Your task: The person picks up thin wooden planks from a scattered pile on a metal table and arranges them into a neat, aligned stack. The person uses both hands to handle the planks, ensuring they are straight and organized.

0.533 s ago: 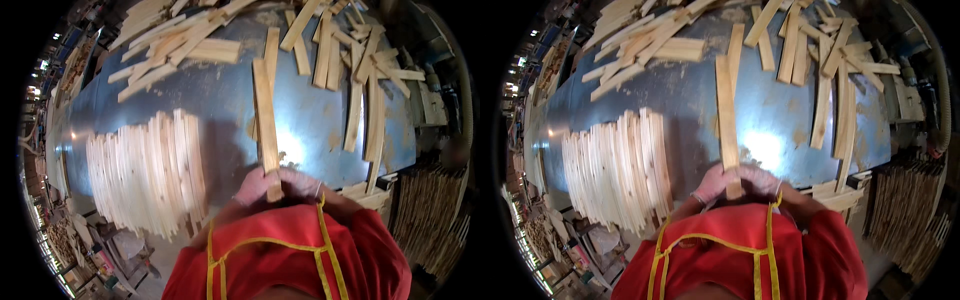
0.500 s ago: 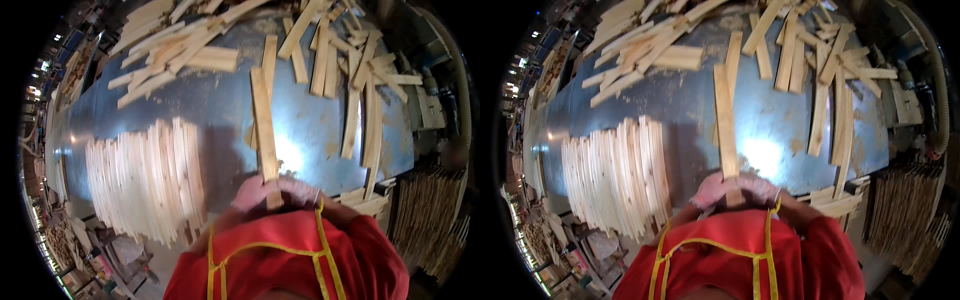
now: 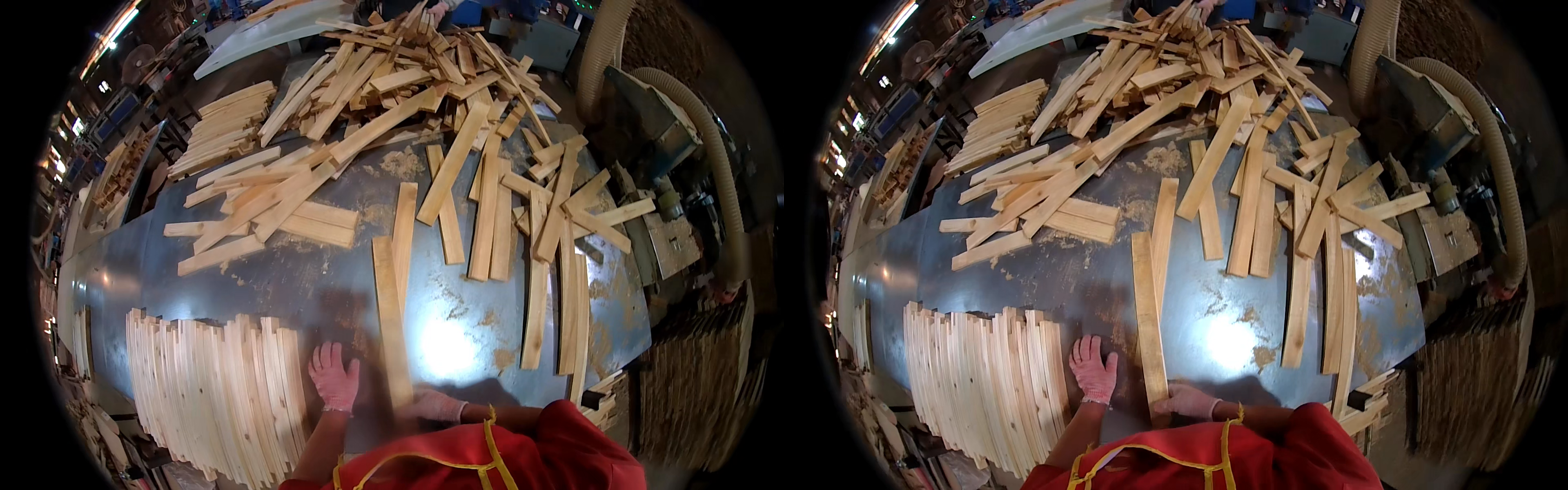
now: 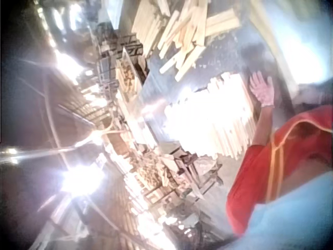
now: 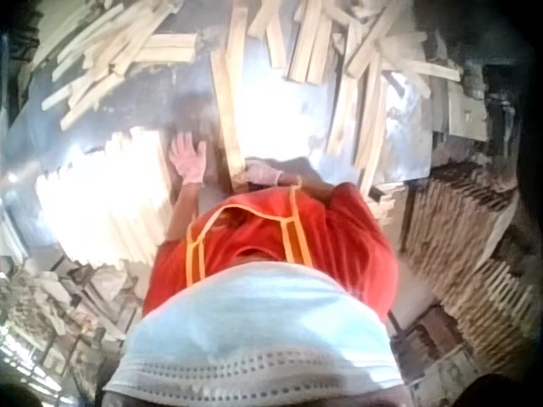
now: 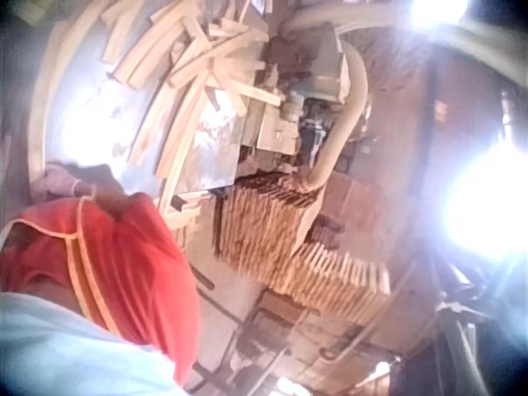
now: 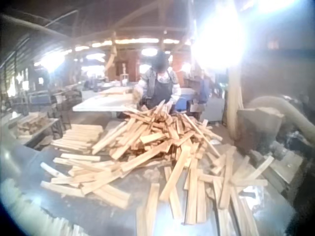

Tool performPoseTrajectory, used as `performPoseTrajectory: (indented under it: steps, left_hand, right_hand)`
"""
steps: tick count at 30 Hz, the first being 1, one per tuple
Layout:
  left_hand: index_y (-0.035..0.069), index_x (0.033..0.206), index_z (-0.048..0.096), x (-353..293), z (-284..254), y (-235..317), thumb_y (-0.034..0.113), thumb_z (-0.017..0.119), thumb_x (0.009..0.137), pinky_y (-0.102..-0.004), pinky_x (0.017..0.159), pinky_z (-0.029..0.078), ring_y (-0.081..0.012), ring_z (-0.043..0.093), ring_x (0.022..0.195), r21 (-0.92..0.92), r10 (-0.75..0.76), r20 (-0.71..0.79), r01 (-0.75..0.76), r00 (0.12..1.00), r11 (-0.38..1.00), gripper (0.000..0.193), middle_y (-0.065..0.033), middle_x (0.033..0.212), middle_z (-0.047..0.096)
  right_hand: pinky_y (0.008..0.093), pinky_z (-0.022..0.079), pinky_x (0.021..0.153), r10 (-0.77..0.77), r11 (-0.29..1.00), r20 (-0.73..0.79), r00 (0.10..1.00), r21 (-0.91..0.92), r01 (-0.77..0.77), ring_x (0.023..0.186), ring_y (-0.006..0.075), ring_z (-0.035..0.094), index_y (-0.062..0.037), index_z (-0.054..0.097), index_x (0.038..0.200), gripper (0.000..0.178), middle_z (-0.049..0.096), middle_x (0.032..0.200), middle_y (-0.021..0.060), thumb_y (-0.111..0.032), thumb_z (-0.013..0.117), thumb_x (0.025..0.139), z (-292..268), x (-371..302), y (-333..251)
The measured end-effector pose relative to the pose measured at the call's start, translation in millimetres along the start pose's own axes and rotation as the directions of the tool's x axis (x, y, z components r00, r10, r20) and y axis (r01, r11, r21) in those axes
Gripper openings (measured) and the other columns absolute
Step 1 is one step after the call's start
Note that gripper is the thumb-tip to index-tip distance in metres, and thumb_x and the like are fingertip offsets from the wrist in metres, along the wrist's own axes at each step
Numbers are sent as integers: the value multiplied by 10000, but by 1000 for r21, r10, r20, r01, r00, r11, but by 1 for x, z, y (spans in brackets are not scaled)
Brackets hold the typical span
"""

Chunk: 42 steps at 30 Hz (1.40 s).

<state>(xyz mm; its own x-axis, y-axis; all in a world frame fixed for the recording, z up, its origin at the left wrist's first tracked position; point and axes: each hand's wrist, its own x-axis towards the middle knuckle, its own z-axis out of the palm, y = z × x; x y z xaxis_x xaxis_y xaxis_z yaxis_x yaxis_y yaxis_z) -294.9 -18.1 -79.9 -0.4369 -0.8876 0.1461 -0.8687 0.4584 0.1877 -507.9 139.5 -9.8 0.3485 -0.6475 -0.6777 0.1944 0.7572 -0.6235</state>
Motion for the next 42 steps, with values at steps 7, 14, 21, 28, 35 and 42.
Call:
performPoseTrajectory:
  steps: [7, 14, 21, 28, 35, 42]
  left_hand:
    - [107, 1428, 564, -3, -4, 0, 391, 747, 872, -588, 1211, 305, -374, 402, 1457, 5, -2, 22, 2, 1000, 1000, 651, -113, 1514, 508]
    - [99, 1398, 569, 9, -10, 5, 337, 774, 806, -595, 1167, 340, -410, 454, 1399, -25, 21, -1, -21, 1000, 999, 671, -127, 1463, 526]
    - [102, 1391, 571, 9, -16, 8, 321, 761, 801, -582, 1162, 345, -399, 456, 1392, -28, -6, 16, 6, 1000, 1000, 658, -122, 1438, 526]
    - [80, 1408, 554, 6, -20, 9, 342, 751, 820, -592, 1177, 330, -400, 441, 1403, -29, -11, 42, 12, 999, 999, 673, -135, 1462, 504]
    - [85, 1416, 545, 14, -23, 10, 347, 773, 817, -603, 1175, 330, -400, 432, 1411, -37, -1, 72, 4, 997, 999, 692, -135, 1471, 498]
    - [108, 1414, 557, 12, -16, 8, 345, 770, 825, -586, 1183, 327, -380, 445, 1412, -46, -6, 35, 8, 999, 999, 669, -116, 1463, 522]
  right_hand:
    - [408, 485, 1106, -588, 760, -347, 730, -546, 353, 1260, 296, 647, 5, 525, 1498, 712, 687, 1346, 218, -433, 726, 974, -123, 5, -182]
    - [347, 548, 871, -627, 548, -774, -82, -513, 661, 977, 242, 691, 54, 476, 1523, 780, 696, 1174, 121, -312, 790, 909, -268, 11, -368]
    - [393, 487, 1050, -276, 861, -959, 64, -218, 460, 1272, 330, 615, 62, 512, 1493, 828, 612, 1420, 250, -322, 850, 842, -293, 117, -321]
    - [400, 586, 884, -472, 620, -759, 449, 77, 781, 1056, 270, 680, -3, 567, 1398, 451, 695, 1204, 132, -52, 657, 959, -285, 119, -308]
    - [400, 552, 1039, -341, 857, -580, 740, 130, 498, 1162, 269, 671, 1, 568, 1424, 441, 680, 1273, 131, -106, 645, 1002, -180, 61, -239]
    - [352, 484, 737, -890, 180, -447, 95, -152, 972, 854, 215, 576, -40, 580, 882, 145, 659, 1008, 66, -135, 661, 956, -261, 28, -465]
